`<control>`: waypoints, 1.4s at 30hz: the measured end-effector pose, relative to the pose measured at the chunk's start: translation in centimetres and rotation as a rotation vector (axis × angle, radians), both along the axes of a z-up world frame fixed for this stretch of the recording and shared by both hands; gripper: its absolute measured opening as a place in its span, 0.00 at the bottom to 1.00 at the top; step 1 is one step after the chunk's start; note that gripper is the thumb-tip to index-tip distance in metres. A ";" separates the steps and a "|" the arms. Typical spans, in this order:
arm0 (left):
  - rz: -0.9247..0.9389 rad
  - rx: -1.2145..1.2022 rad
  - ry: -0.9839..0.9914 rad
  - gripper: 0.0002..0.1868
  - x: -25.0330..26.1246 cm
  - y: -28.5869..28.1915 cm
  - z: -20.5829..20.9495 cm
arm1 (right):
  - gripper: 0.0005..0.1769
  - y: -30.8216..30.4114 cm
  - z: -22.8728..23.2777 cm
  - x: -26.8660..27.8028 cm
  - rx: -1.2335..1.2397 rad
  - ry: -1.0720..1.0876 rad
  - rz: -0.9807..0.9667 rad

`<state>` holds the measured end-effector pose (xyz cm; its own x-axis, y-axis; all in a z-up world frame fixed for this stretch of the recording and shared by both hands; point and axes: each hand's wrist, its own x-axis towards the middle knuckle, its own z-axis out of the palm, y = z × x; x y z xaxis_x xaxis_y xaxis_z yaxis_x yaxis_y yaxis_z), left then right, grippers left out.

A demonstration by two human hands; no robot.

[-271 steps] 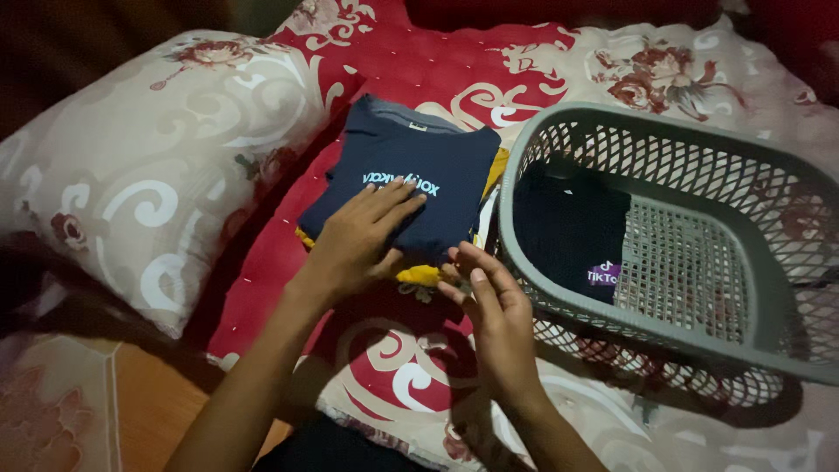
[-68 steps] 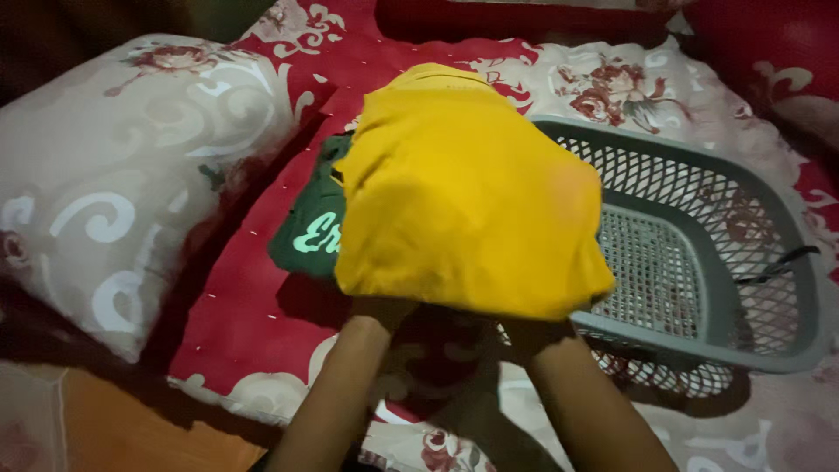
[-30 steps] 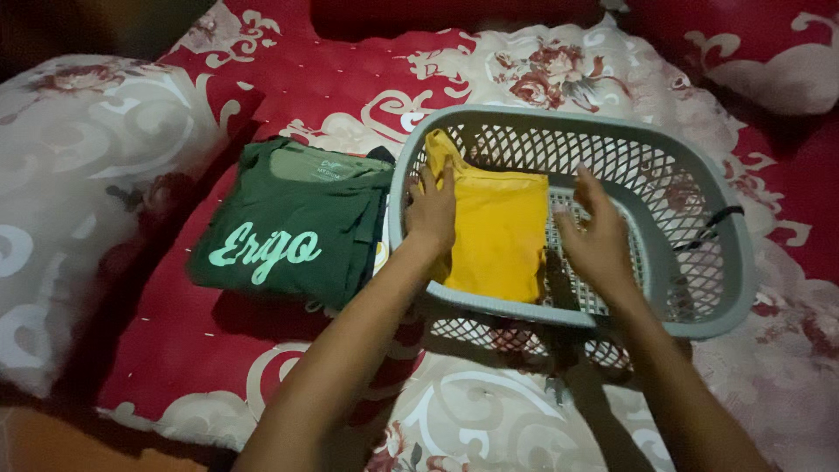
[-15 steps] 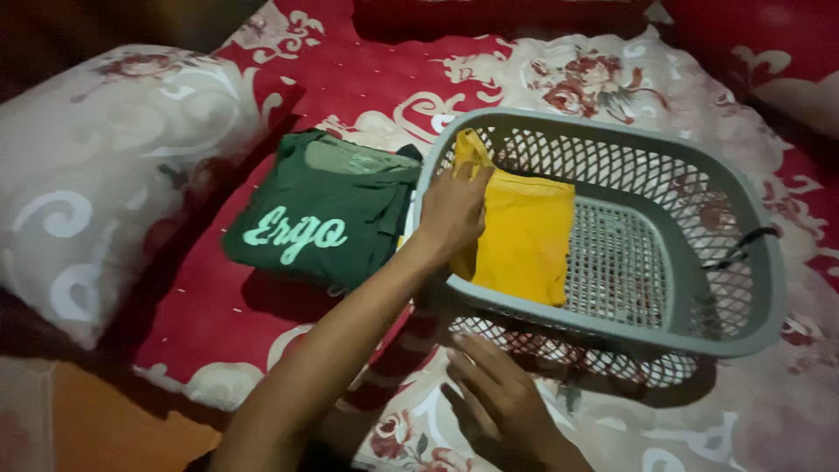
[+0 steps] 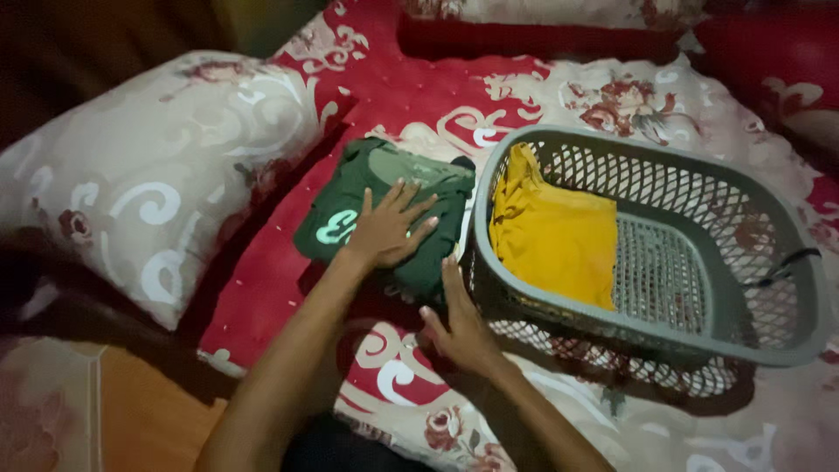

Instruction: The person folds several shirts on a bed and places them into a laundry basket. They handle each shirt one at a time, folding it neatly and stacking it in the basket.

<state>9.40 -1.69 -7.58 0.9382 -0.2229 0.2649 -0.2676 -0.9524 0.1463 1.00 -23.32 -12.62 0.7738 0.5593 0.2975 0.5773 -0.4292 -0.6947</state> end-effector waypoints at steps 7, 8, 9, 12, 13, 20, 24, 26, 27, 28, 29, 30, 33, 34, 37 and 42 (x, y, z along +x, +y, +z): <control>-0.006 0.035 0.085 0.34 0.9 -0.3 -1.0 | 0.45 -5.8 1.7 -1.5 -0.302 0.259 0.095; -0.013 0.030 0.103 0.34 1.0 -0.1 -0.6 | 0.43 -6.2 2.1 -1.9 -0.379 0.265 0.088; -0.021 0.025 0.121 0.35 1.2 0.0 -0.3 | 0.44 -6.0 2.4 -1.9 -0.355 0.272 0.055; -0.002 0.036 0.159 0.36 1.1 0.0 -0.4 | 0.46 -5.2 2.7 -2.9 -0.366 0.339 -0.007; 0.010 0.049 0.163 0.36 1.2 0.0 -0.2 | 0.47 -4.9 2.9 -2.8 -0.418 0.372 -0.007; 0.017 0.049 0.150 0.37 0.5 -0.4 0.4 | 0.48 -4.7 2.1 -2.8 -0.331 0.258 -0.004; -0.002 0.083 0.215 0.44 -0.3 -0.2 2.0 | 0.43 -3.1 0.1 -1.5 -0.117 0.220 -0.029; -0.038 0.082 0.230 0.50 0.0 -0.1 3.1 | 0.38 -1.3 -1.0 -1.2 0.052 -0.051 -0.123; -0.055 0.078 0.226 0.52 0.2 0.1 3.5 | 0.34 -0.8 -1.5 -0.7 0.040 0.000 -0.179; -0.053 0.070 0.236 0.54 -0.6 0.6 3.6 | 0.29 -0.1 -1.9 -0.7 0.026 0.063 -0.213; -0.086 0.097 0.253 0.55 -1.4 0.6 3.6 | 0.25 0.3 -2.2 -0.8 0.010 0.127 -0.247; -0.122 0.137 0.253 0.56 -1.5 0.9 4.3 | 0.24 0.7 -2.0 -0.1 -0.019 0.175 -0.254; -0.241 0.213 0.264 0.65 -2.6 0.8 6.3 | 0.25 0.0 -1.4 1.0 -0.012 0.305 -0.229; -0.285 0.227 0.269 0.70 -3.1 0.8 6.8 | 0.28 -0.4 -1.3 1.3 0.055 0.325 -0.176; -0.294 0.470 0.398 0.83 -3.5 0.9 8.0 | 0.33 -0.9 -1.3 2.1 0.131 0.358 -0.064; -0.319 0.362 0.363 0.78 -2.9 0.7 8.0 | 0.31 -1.6 -1.5 2.5 0.218 0.302 0.067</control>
<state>6.52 -1.03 0.42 0.8267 -0.5241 -0.2046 -0.5416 -0.8398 -0.0370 3.46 -24.88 -14.07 0.8089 0.5601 0.1791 0.3542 -0.2209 -0.9087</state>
